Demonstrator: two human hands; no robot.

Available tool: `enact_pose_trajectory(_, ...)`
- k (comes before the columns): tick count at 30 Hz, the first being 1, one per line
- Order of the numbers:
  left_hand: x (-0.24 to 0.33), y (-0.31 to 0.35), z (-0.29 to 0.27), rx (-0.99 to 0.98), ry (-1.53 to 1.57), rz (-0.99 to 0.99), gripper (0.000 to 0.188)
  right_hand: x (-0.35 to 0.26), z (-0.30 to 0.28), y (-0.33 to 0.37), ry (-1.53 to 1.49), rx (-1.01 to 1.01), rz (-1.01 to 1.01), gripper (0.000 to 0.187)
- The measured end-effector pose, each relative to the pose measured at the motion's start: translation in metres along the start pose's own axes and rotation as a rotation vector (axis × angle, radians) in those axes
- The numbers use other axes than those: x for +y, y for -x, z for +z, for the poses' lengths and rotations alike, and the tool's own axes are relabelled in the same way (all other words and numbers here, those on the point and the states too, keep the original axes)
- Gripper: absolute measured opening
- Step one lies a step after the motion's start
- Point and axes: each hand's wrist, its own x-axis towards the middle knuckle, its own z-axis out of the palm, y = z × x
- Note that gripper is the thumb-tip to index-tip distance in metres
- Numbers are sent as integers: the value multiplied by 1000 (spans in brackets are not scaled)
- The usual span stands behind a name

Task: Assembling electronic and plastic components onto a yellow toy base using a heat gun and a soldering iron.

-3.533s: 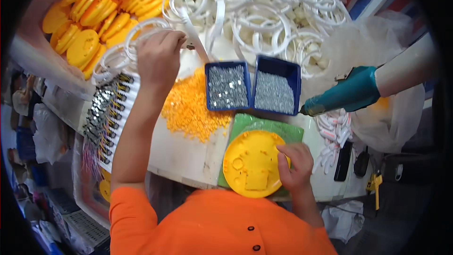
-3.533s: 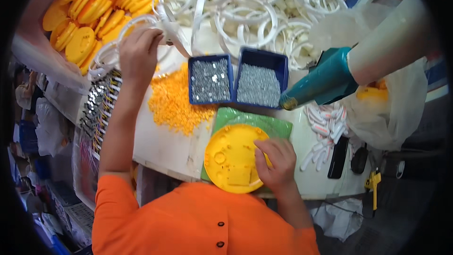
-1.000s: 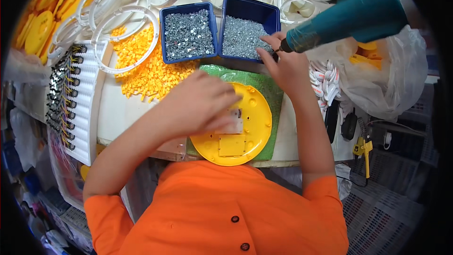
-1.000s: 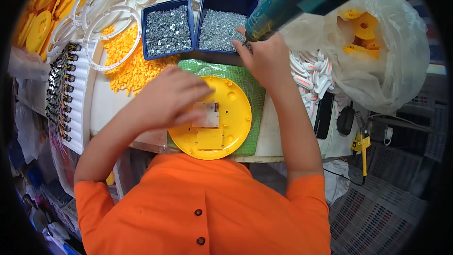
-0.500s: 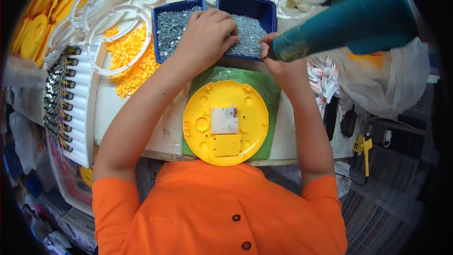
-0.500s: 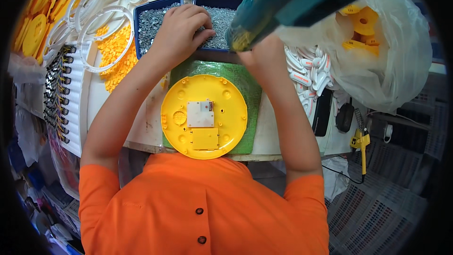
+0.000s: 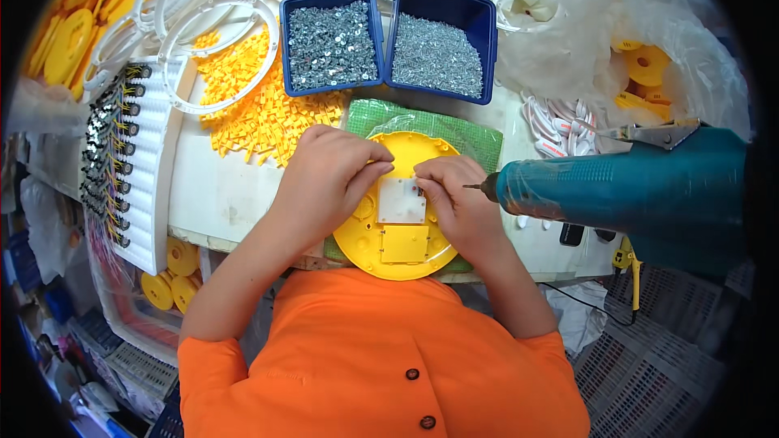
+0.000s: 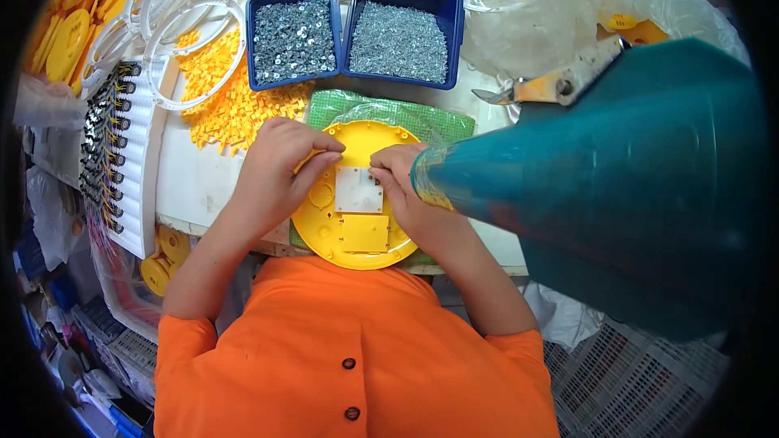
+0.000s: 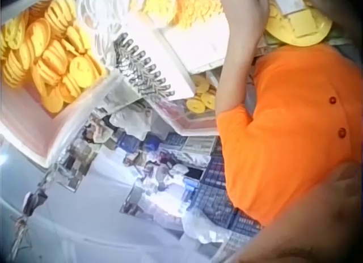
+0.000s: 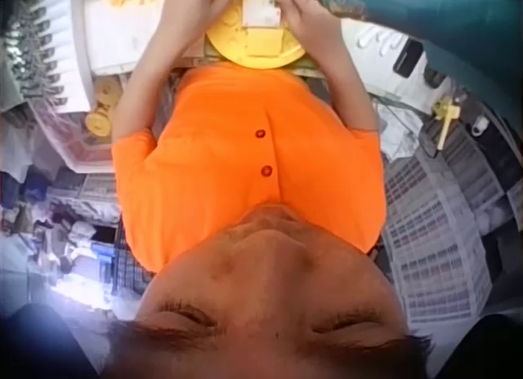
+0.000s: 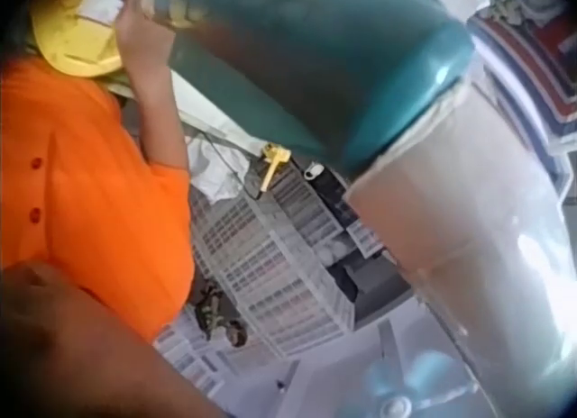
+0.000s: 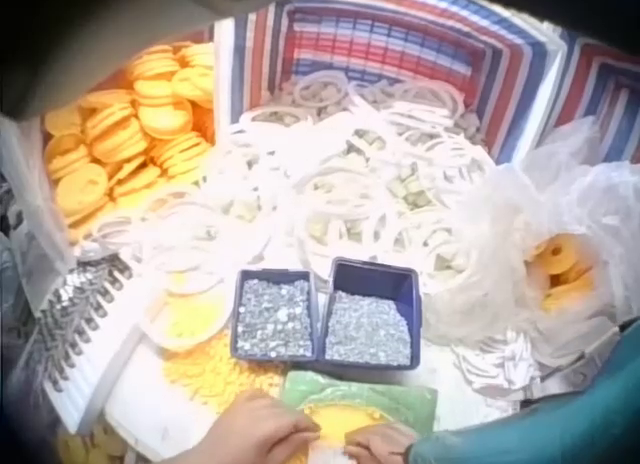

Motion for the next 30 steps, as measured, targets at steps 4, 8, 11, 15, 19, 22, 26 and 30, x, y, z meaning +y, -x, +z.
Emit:
enact_pose_trajectory(4,-2,13,8,36,-22,-10,7,0,7,2,77,38,8,7)
enact_pose_trajectory(8,-2,15,10,24,-119,59,8,-1,2,-3,122,31,-17,7)
enact_pose_trajectory(11,-1,16,8,-4,-201,61,8,2,-7,-10,82,-76,-32,9)
enact_pose_trajectory(15,-6,15,-2,-37,-178,150,9,18,-30,-30,197,26,-98,13)
enact_pose_trajectory(19,-12,7,-8,-118,-126,229,13,40,-43,-82,467,112,-104,14)
enact_pose_trajectory(22,-9,-16,-13,-116,-118,262,16,59,-39,-112,452,71,-154,13)
enact_pose_trajectory(26,-13,-68,-6,28,-180,289,16,58,-38,-117,418,109,-152,10)
enact_pose_trajectory(30,-45,-118,16,215,-406,352,10,57,-41,-102,337,222,-126,7)
